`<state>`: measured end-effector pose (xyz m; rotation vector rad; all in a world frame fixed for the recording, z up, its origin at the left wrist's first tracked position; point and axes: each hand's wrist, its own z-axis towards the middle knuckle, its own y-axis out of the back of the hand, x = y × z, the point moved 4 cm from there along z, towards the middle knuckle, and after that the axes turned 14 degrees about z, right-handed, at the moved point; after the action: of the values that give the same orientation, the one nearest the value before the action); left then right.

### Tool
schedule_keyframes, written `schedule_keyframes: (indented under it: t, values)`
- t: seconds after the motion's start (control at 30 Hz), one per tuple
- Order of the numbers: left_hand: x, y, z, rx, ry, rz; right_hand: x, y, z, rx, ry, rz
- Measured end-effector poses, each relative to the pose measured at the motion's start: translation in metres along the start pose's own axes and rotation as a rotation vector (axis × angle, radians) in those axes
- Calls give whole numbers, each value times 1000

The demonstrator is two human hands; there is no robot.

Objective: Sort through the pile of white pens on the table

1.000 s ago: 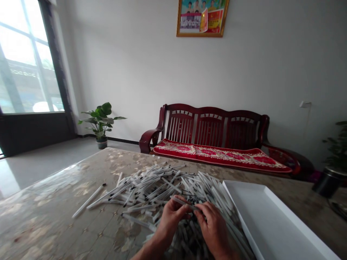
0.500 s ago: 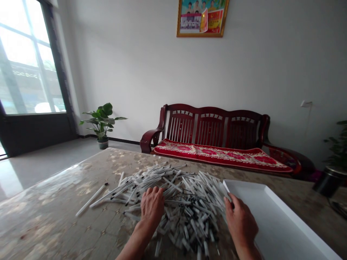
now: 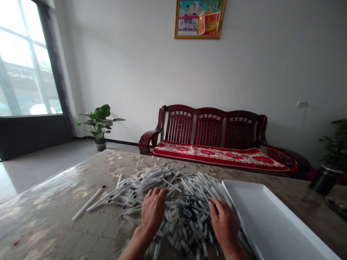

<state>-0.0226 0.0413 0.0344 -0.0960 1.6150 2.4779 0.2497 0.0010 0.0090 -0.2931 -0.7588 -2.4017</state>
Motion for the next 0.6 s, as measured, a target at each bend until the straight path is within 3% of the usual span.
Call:
schedule_keyframes:
  t: [0.17,0.37,0.47,0.6]
  values:
    - [-19,-11,-8,-84,2,-621,11,-7,1,1,-86,179]
    - [-42,-26,-17,126,286,-1445,32,-12,0,112,-223,430]
    - [-50,-27,-21,239,382,-1655,42,-15,-4,200,-323,503]
    - [-59,-28,-25,315,366,-1766,46,-23,-9,245,-351,527]
